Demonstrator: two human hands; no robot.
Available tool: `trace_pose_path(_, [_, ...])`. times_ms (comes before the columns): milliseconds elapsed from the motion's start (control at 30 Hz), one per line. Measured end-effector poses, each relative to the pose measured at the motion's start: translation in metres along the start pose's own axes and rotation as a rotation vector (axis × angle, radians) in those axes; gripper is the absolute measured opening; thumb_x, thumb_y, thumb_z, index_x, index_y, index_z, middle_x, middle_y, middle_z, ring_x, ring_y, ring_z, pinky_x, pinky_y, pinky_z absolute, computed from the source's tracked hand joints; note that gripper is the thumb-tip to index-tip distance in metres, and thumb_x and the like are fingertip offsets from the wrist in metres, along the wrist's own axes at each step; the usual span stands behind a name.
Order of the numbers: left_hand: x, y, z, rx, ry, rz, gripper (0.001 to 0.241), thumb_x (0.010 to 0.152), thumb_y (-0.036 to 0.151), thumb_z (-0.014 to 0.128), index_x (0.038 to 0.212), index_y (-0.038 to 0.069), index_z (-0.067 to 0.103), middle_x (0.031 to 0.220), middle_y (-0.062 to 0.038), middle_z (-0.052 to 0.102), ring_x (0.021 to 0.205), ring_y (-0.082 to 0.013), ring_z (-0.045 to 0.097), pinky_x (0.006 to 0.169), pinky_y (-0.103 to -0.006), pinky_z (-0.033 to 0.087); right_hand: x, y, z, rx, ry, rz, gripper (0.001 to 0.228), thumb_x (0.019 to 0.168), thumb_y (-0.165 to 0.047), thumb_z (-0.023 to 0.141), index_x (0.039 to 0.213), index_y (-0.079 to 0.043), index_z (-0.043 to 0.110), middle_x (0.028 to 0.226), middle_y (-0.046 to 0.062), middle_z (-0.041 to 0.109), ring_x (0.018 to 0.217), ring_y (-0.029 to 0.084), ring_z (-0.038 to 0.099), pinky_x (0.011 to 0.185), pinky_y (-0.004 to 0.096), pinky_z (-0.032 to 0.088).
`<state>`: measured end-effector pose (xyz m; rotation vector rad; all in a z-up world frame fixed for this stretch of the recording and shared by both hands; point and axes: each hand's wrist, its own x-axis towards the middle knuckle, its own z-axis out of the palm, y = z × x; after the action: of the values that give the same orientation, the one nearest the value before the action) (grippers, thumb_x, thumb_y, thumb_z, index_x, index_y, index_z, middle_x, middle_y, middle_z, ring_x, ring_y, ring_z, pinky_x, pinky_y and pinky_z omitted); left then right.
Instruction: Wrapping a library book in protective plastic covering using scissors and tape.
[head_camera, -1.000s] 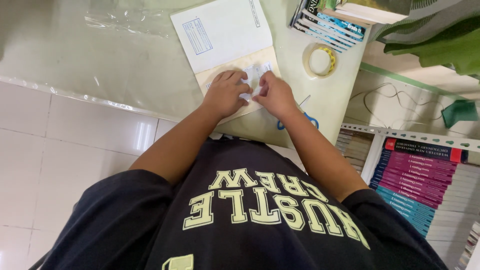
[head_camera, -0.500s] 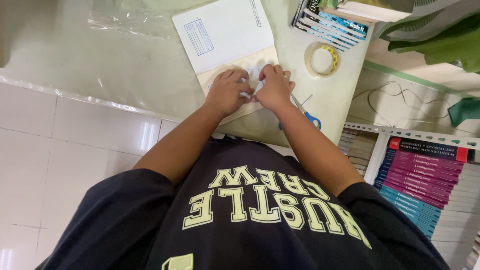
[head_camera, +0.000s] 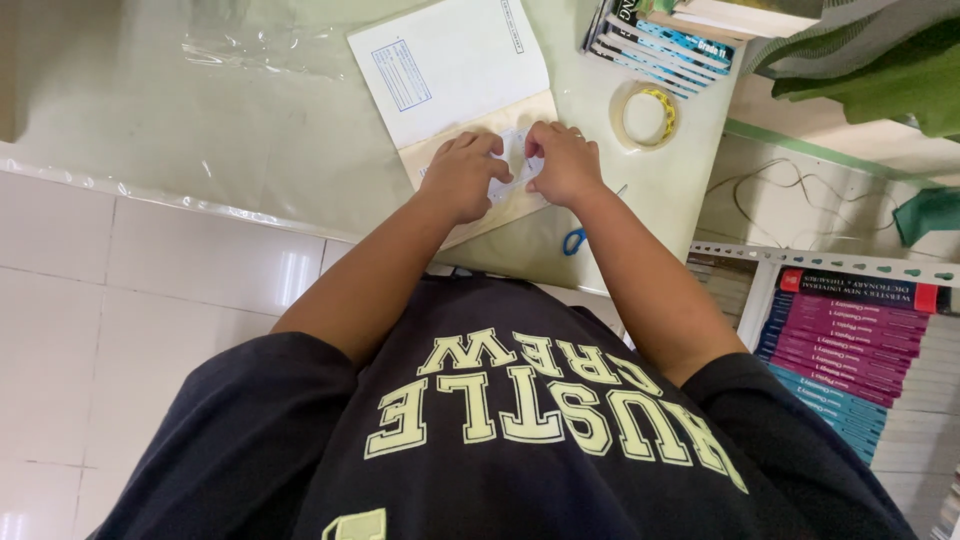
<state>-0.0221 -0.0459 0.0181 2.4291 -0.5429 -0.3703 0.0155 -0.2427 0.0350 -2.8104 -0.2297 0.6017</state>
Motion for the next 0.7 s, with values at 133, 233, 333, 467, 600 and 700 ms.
trace_pose_path(133, [0.0,0.0,0.005,0.019,0.011,0.0,0.043,0.067,0.004,0.081,0.105,0.026,0.079,0.132,0.001,0.056,0.132,-0.0223,0.046,0.111,-0.041,0.036,-0.013,-0.004,-0.009,0.015,0.011,-0.009,0.049,0.062,-0.015,0.092,0.101,-0.019,0.063,0.108,-0.003,0.067,0.112,0.024,0.058,0.096,0.046,0.038])
trace_pose_path(233, [-0.001,0.001,0.003,0.032,0.003,-0.003,0.043,0.067,0.005,0.081,0.105,0.026,0.079,0.131,0.0,0.056,0.131,-0.0228,0.046,0.11,-0.0409,0.036,-0.028,0.006,0.004,0.068,0.2,-0.143,0.042,0.067,-0.015,0.089,0.102,-0.017,0.067,0.11,0.001,0.068,0.112,0.029,0.058,0.095,0.046,0.039])
trace_pose_path(333, [-0.003,0.002,-0.004,0.056,0.011,0.032,0.039,0.07,0.007,0.08,0.105,0.026,0.079,0.131,0.001,0.057,0.131,-0.0222,0.047,0.111,-0.0406,0.038,-0.046,0.01,0.033,0.157,0.438,-0.234,0.024,0.079,-0.013,0.081,0.102,-0.014,0.071,0.112,0.007,0.068,0.111,0.032,0.06,0.095,0.045,0.046])
trace_pose_path(467, [0.003,-0.006,-0.006,0.008,-0.043,0.049,0.039,0.068,0.011,0.082,0.105,0.023,0.079,0.133,-0.002,0.056,0.129,-0.0259,0.047,0.107,-0.0419,0.039,-0.068,-0.004,0.063,0.049,0.354,-0.431,0.015,0.084,-0.013,0.073,0.099,-0.008,0.074,0.108,0.008,0.073,0.105,0.031,0.067,0.092,0.042,0.053])
trace_pose_path(600, [0.036,-0.055,0.025,-0.13,-0.057,0.153,0.022,0.085,0.016,0.078,0.107,0.018,0.077,0.124,-0.006,0.067,0.123,-0.0305,0.056,0.106,-0.0419,0.045,-0.078,-0.014,0.072,-0.136,0.46,-0.497,0.023,0.08,-0.017,0.072,0.101,-0.008,0.076,0.109,0.007,0.074,0.109,0.029,0.067,0.095,0.041,0.053])
trace_pose_path(700, [0.029,-0.041,-0.046,-0.299,0.071,-0.204,0.019,0.095,0.018,0.069,0.112,0.021,0.077,0.124,-0.003,0.069,0.113,-0.0281,0.065,0.101,-0.0393,0.051,-0.079,-0.018,0.077,-0.181,0.47,-0.436,0.018,0.089,-0.017,0.071,0.105,-0.01,0.076,0.11,0.005,0.075,0.113,0.024,0.066,0.099,0.042,0.05])
